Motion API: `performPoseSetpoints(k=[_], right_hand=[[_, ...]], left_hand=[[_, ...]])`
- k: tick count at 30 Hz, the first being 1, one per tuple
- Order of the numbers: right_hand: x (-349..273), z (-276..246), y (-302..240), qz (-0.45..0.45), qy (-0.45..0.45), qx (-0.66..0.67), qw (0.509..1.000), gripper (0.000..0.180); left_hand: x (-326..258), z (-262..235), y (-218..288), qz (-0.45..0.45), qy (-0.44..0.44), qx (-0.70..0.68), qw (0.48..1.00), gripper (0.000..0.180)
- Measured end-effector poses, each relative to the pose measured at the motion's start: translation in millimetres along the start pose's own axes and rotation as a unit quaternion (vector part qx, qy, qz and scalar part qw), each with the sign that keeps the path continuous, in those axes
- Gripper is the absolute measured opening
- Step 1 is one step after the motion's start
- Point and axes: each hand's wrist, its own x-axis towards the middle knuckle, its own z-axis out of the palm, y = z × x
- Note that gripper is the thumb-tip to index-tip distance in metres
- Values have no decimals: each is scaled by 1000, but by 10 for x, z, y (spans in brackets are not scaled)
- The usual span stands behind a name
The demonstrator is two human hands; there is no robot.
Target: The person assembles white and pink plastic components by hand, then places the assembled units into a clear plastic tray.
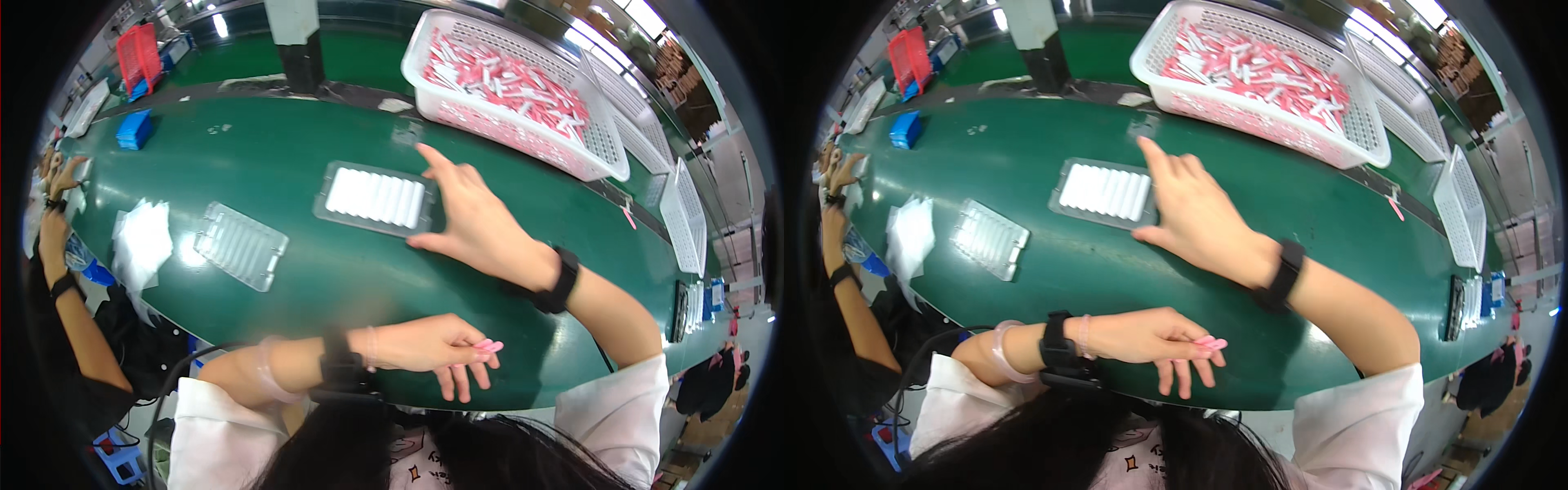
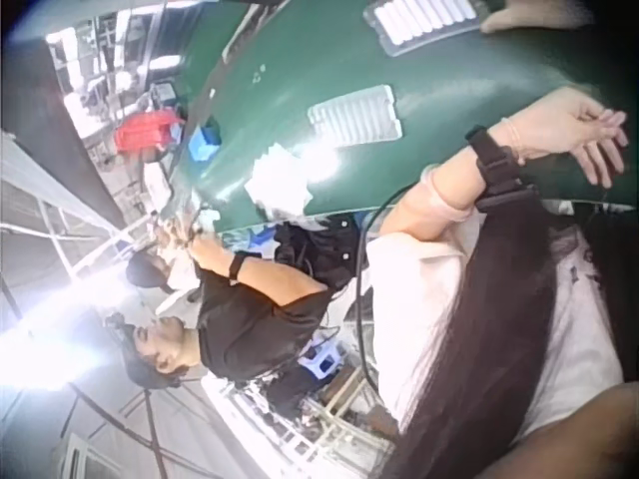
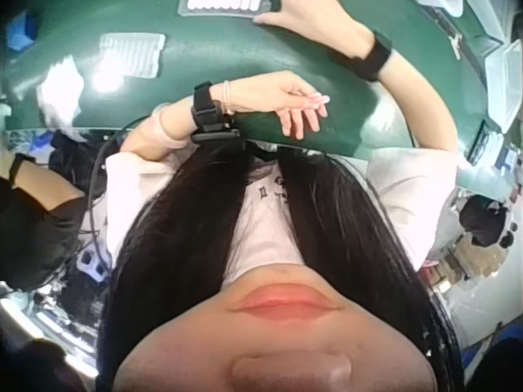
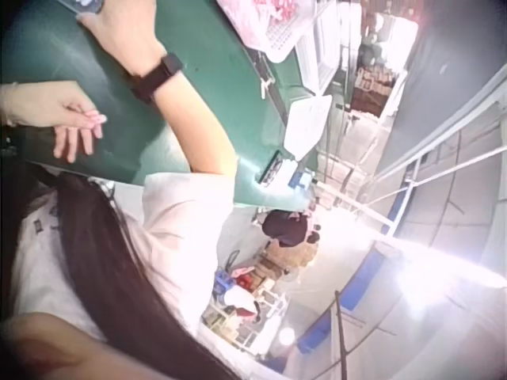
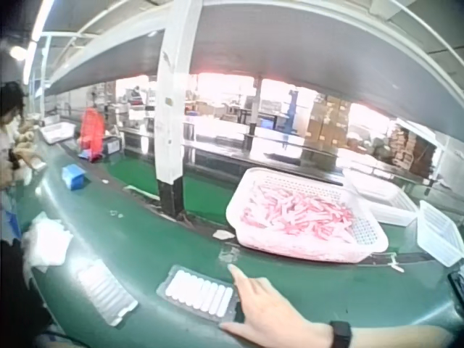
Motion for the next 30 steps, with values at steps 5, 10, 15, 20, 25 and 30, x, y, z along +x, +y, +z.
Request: performPoseSetpoints(k=[5, 10, 15, 20, 25, 30], right_hand=[[1131, 589, -329, -50, 0, -25, 998, 88], [1857, 1059, -775, -69, 44, -50, 995, 87], [1692, 1192, -1261, -103, 21, -8, 994, 88], [981, 1261, -1311, -119, 6, -100, 988, 89], [692, 640, -755, -156, -84, -65, 982, 86], [53, 6, 279, -69, -47, -3, 996, 82]], left_hand=[[78, -32, -64, 30, 16, -9, 999, 46], [190, -55, -264, 74, 14, 0, 997, 26], [197, -71, -339, 99, 32, 41, 994, 23], [148, -8, -226, 84, 47, -13, 995, 14], [59, -46, -109, 112, 43, 35, 992, 19], [20, 53, 91, 214, 165, 57, 961, 16]])
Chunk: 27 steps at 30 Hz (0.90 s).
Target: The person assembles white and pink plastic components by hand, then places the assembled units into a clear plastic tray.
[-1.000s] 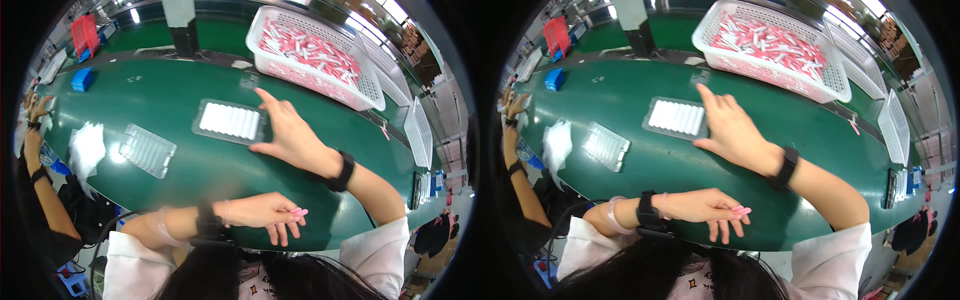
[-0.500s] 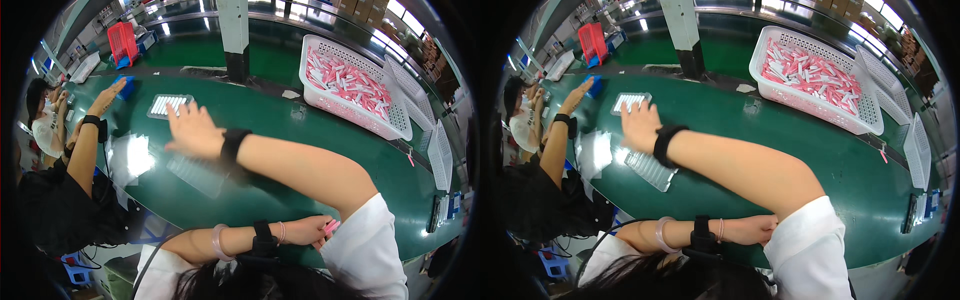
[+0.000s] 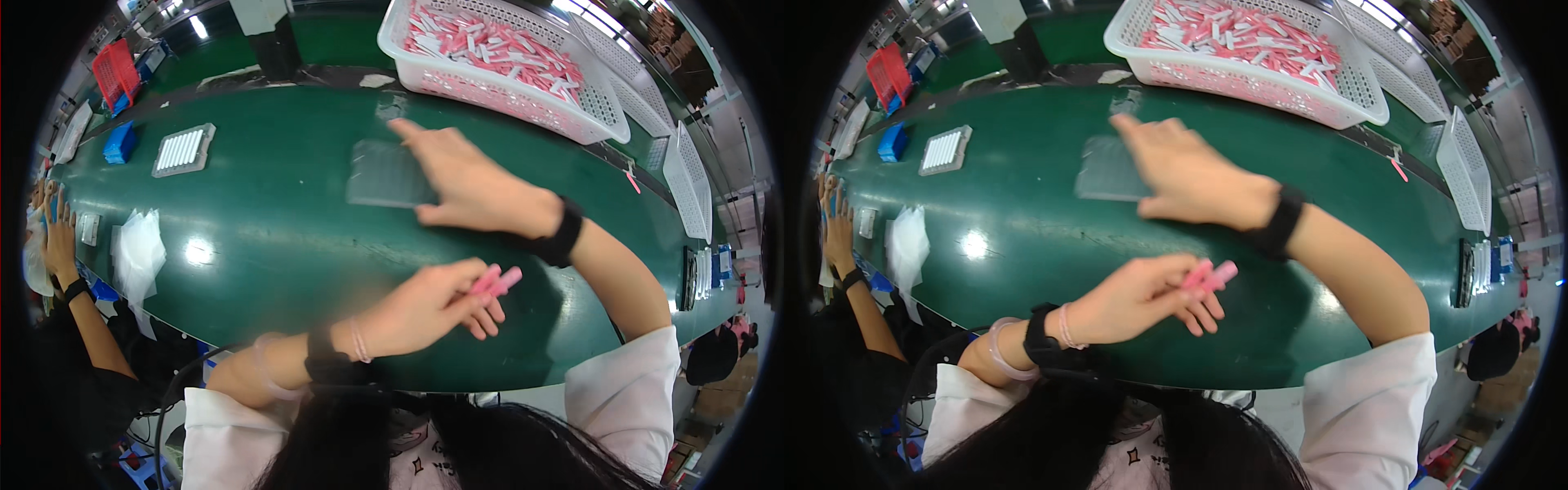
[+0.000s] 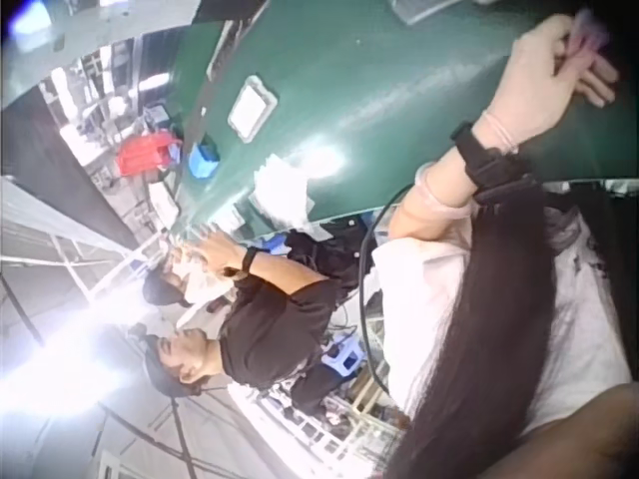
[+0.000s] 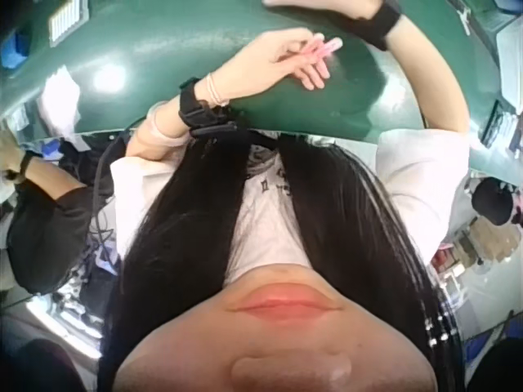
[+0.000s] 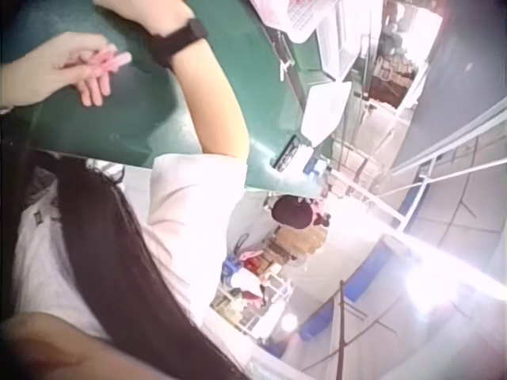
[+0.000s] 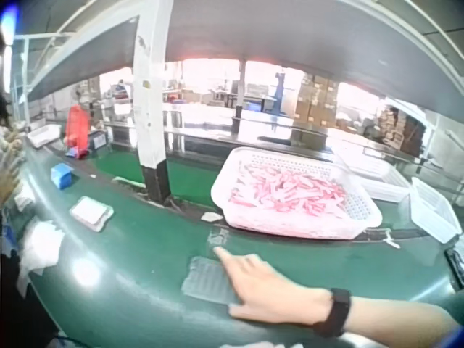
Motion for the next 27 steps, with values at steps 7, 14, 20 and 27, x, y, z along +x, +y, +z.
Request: performPoseSetpoints(k=[7, 14, 20, 27], right_hand=[[-1041, -378, -8, 165, -17, 63, 984, 78], [-1074, -434, -466, 199, 53, 208, 956, 47], [-869, -349, -520, 260, 186, 510, 799, 11], [-995, -238, -414, 30, -18, -138, 990, 30]], left_hand=[[-41, -40, 128, 54, 85, -16, 995, 24], [3, -32, 175, 46, 109, 0, 993, 24], [19, -88, 133, 47, 100, -10, 994, 27], [64, -265, 31, 32, 206, -132, 969, 35]])
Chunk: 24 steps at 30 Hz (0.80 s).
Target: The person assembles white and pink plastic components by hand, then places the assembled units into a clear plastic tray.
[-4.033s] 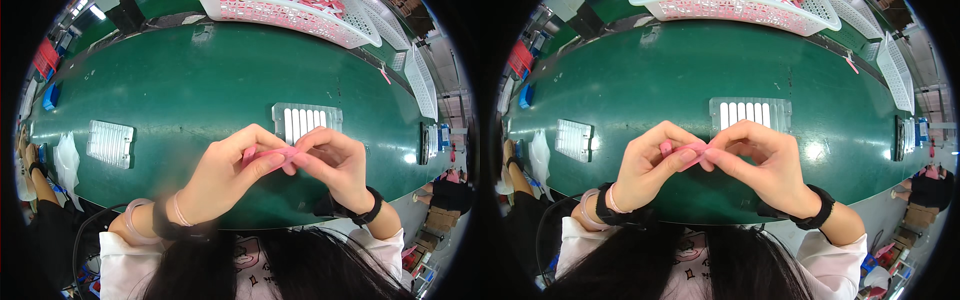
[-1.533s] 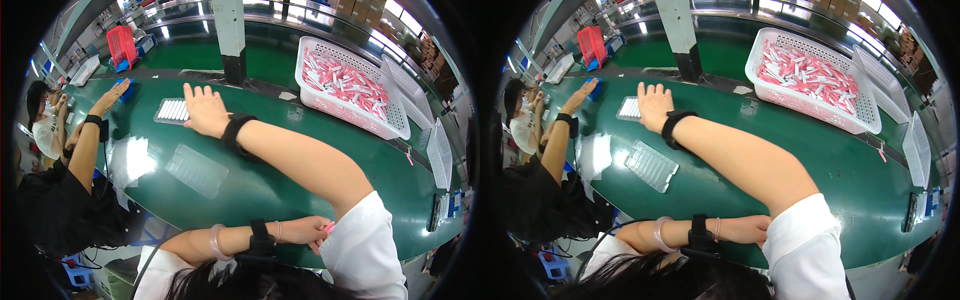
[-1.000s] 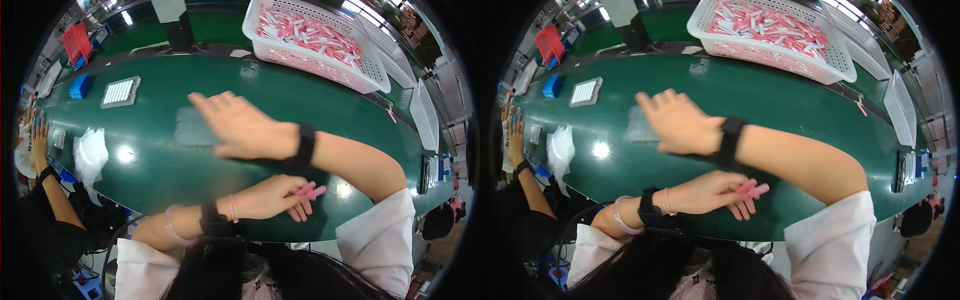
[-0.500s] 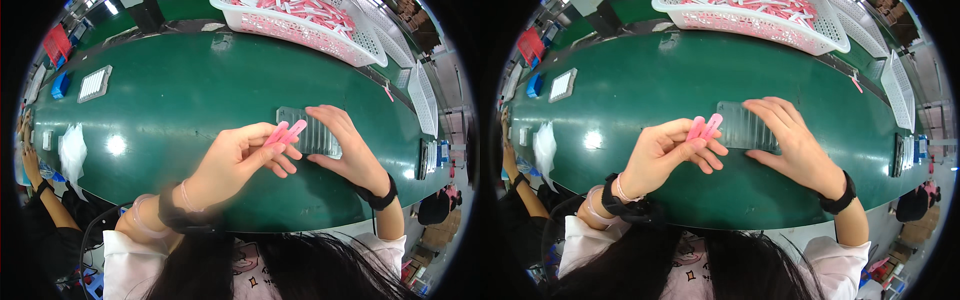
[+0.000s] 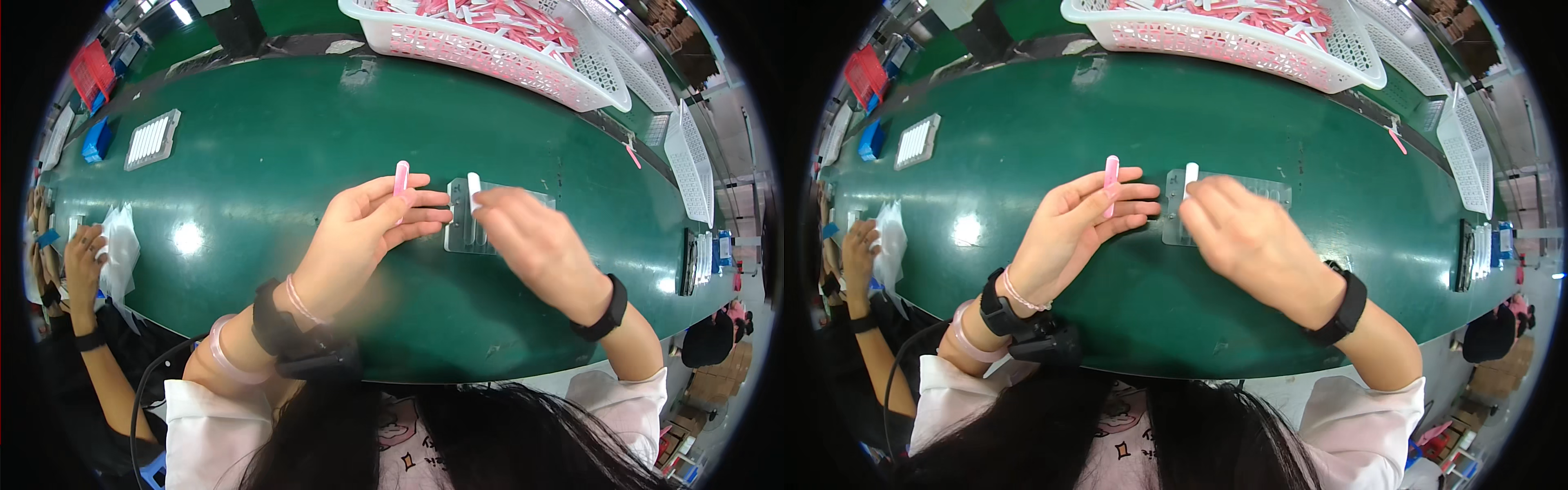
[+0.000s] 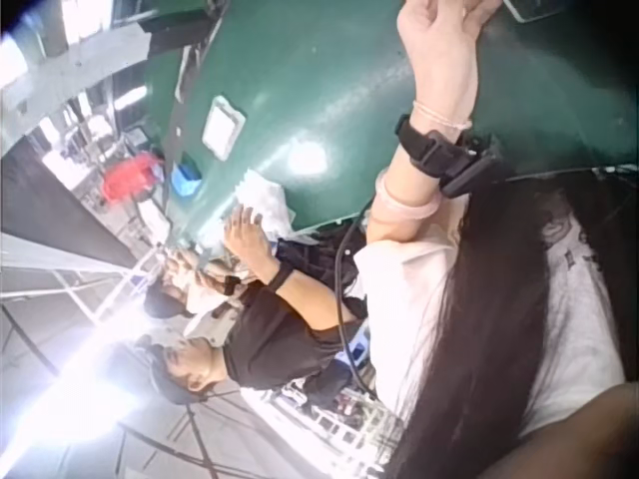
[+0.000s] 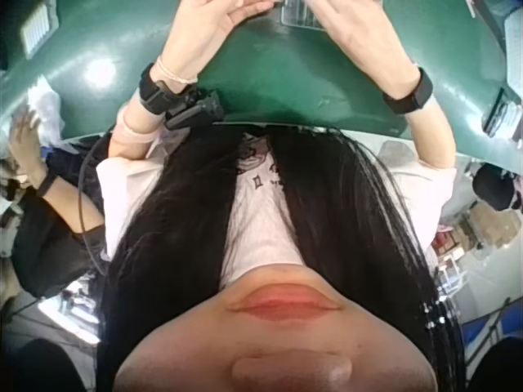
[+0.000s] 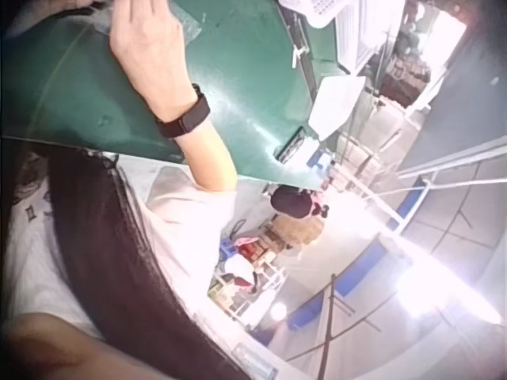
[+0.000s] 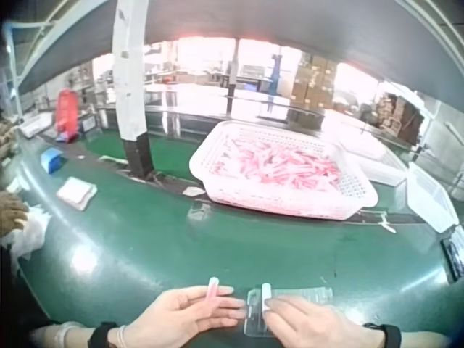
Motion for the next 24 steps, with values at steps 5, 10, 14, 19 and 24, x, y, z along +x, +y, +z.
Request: performPoseSetpoints(k=[5, 10, 14, 19, 24], right_hand=[[-127, 40, -208, -33, 8, -118, 992, 30], [-96, -129, -234, 109, 58, 173, 977, 30], [66, -82, -87, 262, 88, 634, 722, 21], [176, -134, 139, 307, 47, 643, 701, 11], [174, -20, 541, 344, -43, 501, 793, 13]], left_hand=[[-20, 57, 37, 3, -15, -9, 1000, 34], [-33, 85, 68, -19, -37, 25, 999, 32], [-52, 75, 84, -109, -154, 54, 981, 33], [-48, 74, 79, -193, -149, 14, 970, 39], [-6, 42, 8, -173, -99, -1, 980, 38]])
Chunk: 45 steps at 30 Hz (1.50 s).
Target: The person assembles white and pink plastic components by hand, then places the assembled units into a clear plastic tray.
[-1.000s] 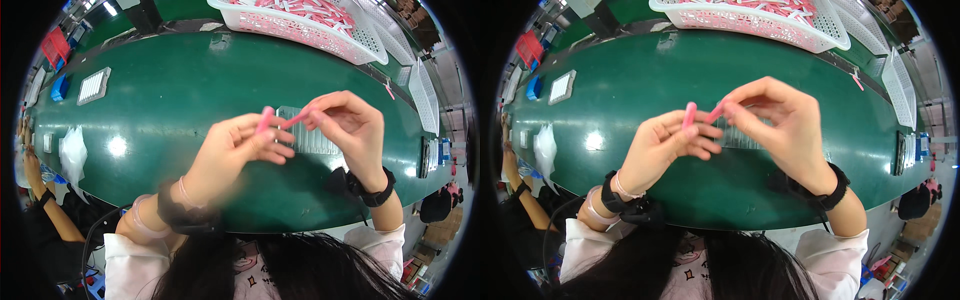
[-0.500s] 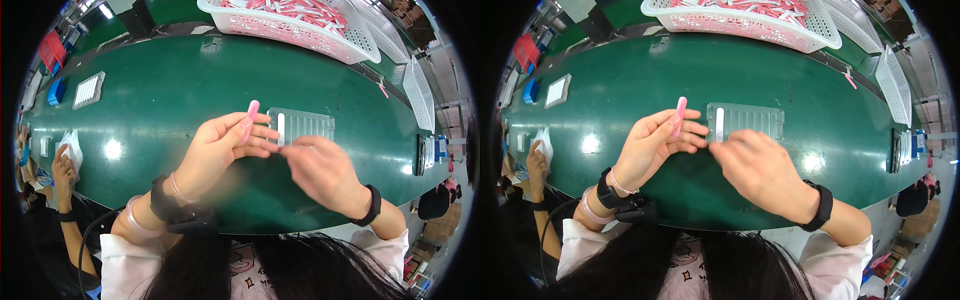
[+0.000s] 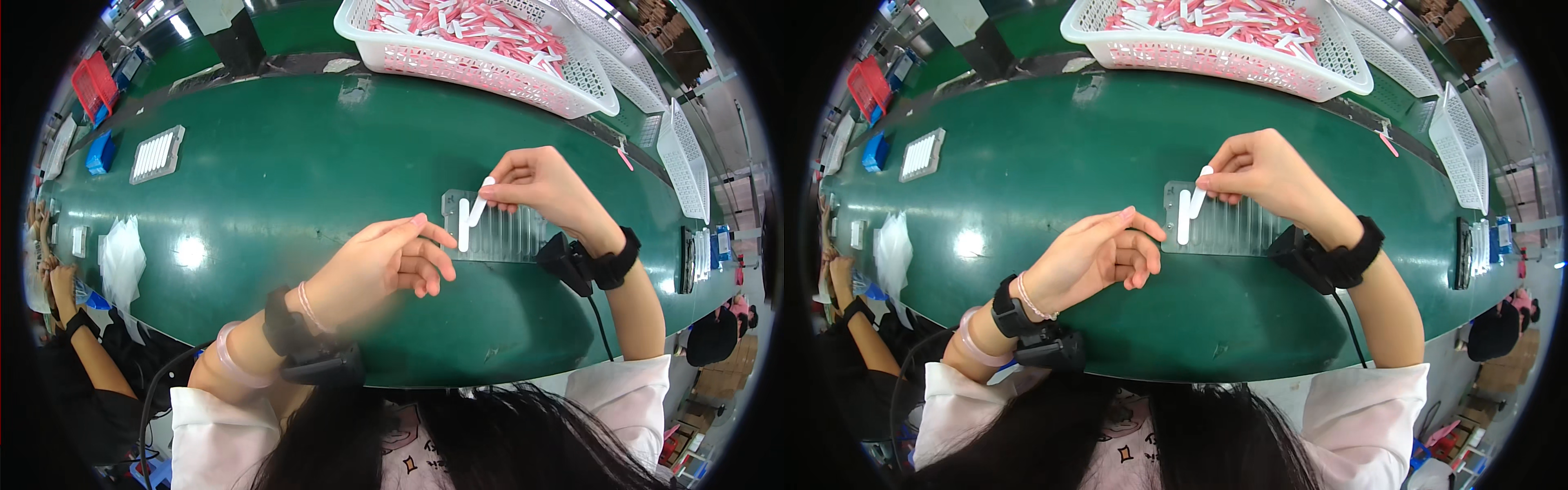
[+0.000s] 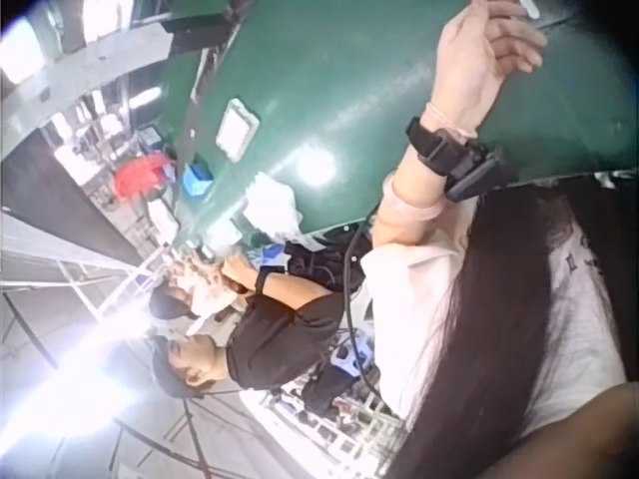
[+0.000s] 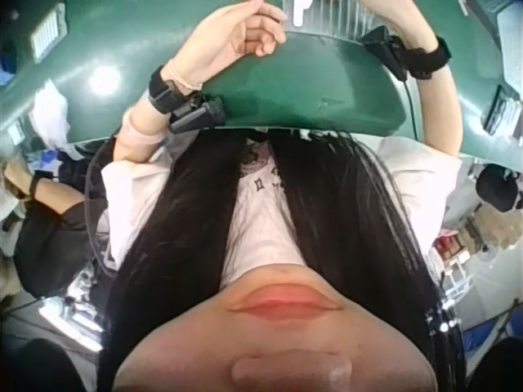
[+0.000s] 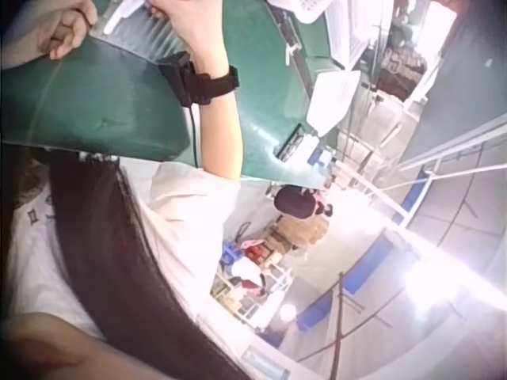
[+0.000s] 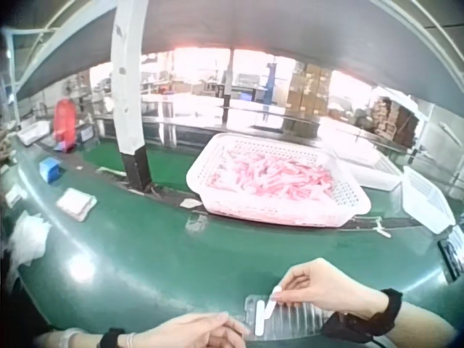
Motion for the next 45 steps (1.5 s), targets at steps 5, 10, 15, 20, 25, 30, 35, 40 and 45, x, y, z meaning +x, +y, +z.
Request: performPoseSetpoints(k=[5, 10, 15, 20, 25, 30, 35, 40, 45], right_hand=[[-21, 56, 4, -80, 40, -241, 966, 23], [-69, 96, 1, -68, 31, -256, 964, 47], [-108, 26, 203, -185, 54, -262, 946, 47], [-171, 232, 96, -261, 27, -375, 889, 80], [-343, 249, 153, -239, 44, -435, 867, 95], [-366, 354, 144, -246, 53, -448, 858, 92], [-311, 434, 318, -305, 144, -456, 824, 78], [-365, 375, 233, -292, 113, -470, 825, 76], [-350, 374, 276, -305, 144, -479, 811, 73]], left_hand=[[-20, -8, 0, -4, -18, -6, 1000, 37], [-34, 22, 40, 1, -5, 19, 1000, 35], [16, 172, 195, 117, 46, 140, 982, 27], [-38, 146, 841, 354, 164, 449, 804, 21], [633, 430, 1729, 427, 194, 718, 514, 16], [1371, -106, 2392, 273, 67, 900, 333, 40], [1981, -236, 2387, -54, 30, 935, 350, 75], [2157, -331, 2260, -13, 11, 931, 365, 41], [2196, -296, 2186, 24, -5, 927, 374, 23]])
